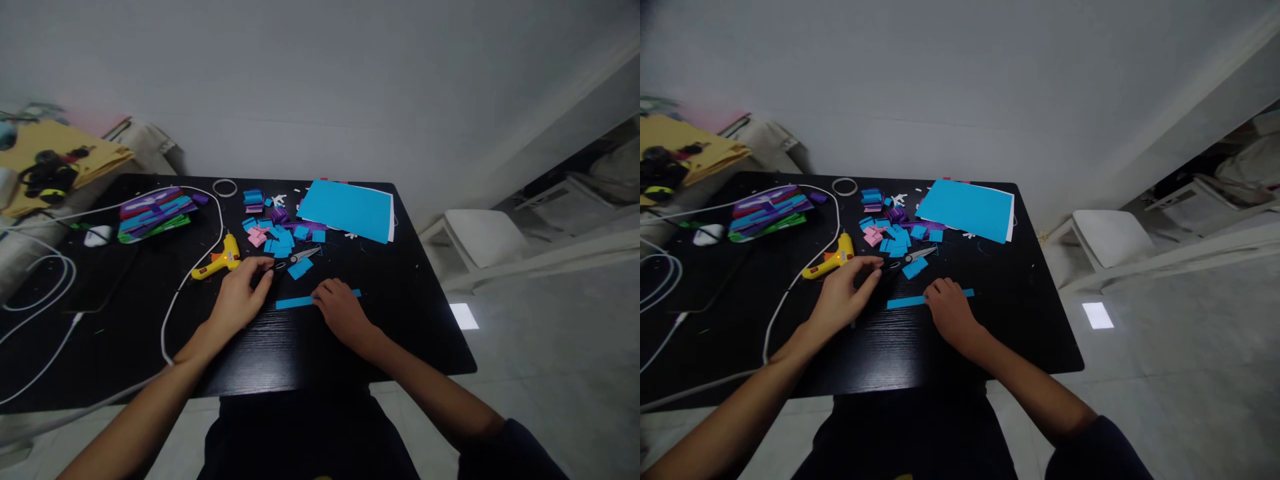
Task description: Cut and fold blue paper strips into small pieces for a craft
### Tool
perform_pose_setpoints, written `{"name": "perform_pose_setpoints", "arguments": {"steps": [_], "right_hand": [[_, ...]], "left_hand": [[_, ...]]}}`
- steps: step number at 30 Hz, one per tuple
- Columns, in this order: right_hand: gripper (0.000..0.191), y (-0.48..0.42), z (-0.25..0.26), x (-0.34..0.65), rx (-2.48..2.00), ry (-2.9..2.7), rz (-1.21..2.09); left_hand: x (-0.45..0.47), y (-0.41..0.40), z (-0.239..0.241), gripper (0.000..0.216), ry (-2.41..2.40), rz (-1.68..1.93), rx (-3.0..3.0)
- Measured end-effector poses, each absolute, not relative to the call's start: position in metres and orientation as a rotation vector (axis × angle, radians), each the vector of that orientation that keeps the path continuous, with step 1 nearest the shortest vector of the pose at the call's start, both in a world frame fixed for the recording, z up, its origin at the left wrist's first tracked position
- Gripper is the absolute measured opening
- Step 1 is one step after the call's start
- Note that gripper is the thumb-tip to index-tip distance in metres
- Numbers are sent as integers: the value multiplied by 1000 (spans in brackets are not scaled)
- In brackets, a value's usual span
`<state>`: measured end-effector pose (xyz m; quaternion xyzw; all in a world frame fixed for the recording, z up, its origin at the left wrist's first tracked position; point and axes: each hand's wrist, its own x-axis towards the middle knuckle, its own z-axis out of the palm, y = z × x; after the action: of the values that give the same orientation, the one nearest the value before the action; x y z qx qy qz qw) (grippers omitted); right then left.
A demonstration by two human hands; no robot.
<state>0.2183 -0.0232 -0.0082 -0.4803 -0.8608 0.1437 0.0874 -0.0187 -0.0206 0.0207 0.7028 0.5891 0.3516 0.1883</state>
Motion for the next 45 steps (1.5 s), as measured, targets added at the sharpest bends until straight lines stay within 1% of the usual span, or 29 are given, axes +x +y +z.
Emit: {"name": "perform_pose_setpoints", "arguments": {"steps": [3,5,7,10,12,15,17,19,22,27,36,42,45], "right_hand": [[8,-25,-6,216,-1422,-2555,448],[9,-24,-1,217,-1397,-2515,520],[8,-21,8,219,-1332,-2400,737],[6,-10,24,223,-1168,-2006,1264],[13,-1,29,222,-1083,-1722,1505],[24,13,21,213,-1007,-1347,1673],[31,18,9,206,-991,-1162,1742],[35,20,-4,201,-1007,-1078,1748],[36,19,-14,200,-1031,-1083,1736],[40,18,-17,206,-1080,-1124,1718],[29,19,-23,203,-1124,-1145,1672],[30,19,-22,204,-1117,-1096,1687],[30,21,-24,205,-1107,-1041,1701]], "left_hand": [[-11,-1,23,25,1613,1087,1885],[-5,14,21,25,1529,1199,1772],[-3,27,16,29,1393,1285,1567],[-2,37,7,41,1067,1256,1256],[-1,34,1,51,936,1203,1114],[3,22,-2,53,852,1113,1102],[8,14,-2,42,925,1029,1188],[12,10,-2,37,1002,999,1227],[16,8,-6,38,1061,988,1234],[18,7,-10,38,1056,950,1249],[20,5,-13,31,1059,950,1310],[19,6,-18,29,1014,940,1300],[18,5,-19,35,962,963,1297]]}}
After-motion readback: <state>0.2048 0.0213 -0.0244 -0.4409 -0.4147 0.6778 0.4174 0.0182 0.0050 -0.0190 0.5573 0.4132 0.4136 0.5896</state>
